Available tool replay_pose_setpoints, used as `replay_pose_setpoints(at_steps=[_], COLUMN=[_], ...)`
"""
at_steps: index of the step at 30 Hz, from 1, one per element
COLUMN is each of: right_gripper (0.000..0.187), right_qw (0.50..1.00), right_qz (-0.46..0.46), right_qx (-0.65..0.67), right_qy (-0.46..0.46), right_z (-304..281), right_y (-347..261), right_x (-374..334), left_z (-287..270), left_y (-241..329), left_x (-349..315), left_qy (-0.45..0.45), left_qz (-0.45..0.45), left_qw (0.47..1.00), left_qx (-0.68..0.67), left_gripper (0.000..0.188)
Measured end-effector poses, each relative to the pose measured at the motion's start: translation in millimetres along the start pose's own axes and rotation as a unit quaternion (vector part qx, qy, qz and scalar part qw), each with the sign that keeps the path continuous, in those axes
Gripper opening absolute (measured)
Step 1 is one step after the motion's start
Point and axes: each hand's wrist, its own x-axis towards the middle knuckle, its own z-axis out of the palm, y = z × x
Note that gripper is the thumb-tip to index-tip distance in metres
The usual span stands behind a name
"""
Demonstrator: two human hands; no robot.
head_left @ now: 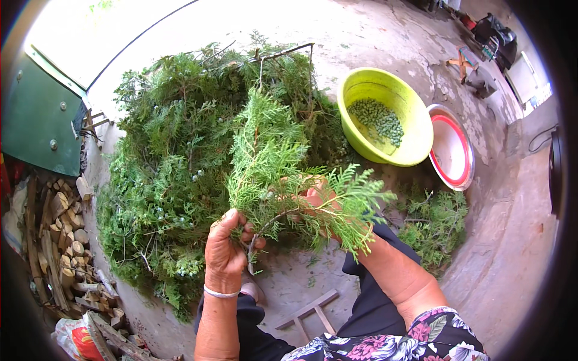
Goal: The person picks berries from cedar branches by hand, dropping them into a green bowl. After the branches are moved aside, the person gathers loose berries from the ground and adds them to the bowl.
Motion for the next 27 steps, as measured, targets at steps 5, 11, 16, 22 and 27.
replay_pose_setpoints(at_steps=[5, 11, 16, 22, 27], right_gripper=[0.037, 0.036, 0.029, 0.014, 0.014], right_qw=[0.972, 0.988, 0.996, 0.998, 0.994], right_qz=[-0.190, -0.081, -0.086, -0.040, 0.064], right_qx=[-0.136, -0.130, -0.031, -0.048, 0.062], right_qy=[0.034, -0.002, -0.007, 0.022, 0.069], right_z=[-11.2, -14.5, -8.0, 3.5, 4.6], right_y=[30.7, 30.3, 8.1, 1.8, 6.4], right_x=[7.6, 16.0, -1.9, -0.7, 16.9], left_z=[8.9, 26.3, 36.7, 23.1, -2.7], left_y=[-7.9, -6.3, -3.2, 0.2, -3.6], left_x=[-5.1, -5.2, -9.5, -7.0, 3.8], left_qy=[0.034, 0.024, 0.016, -0.017, -0.010], left_qz=[0.036, 0.095, 0.048, -0.031, -0.103], left_qw=[0.998, 0.980, 0.972, 0.998, 0.990], left_qx=[0.025, 0.173, 0.229, 0.045, -0.094], left_gripper=[0.024, 0.039, 0.038, 0.038, 0.042])
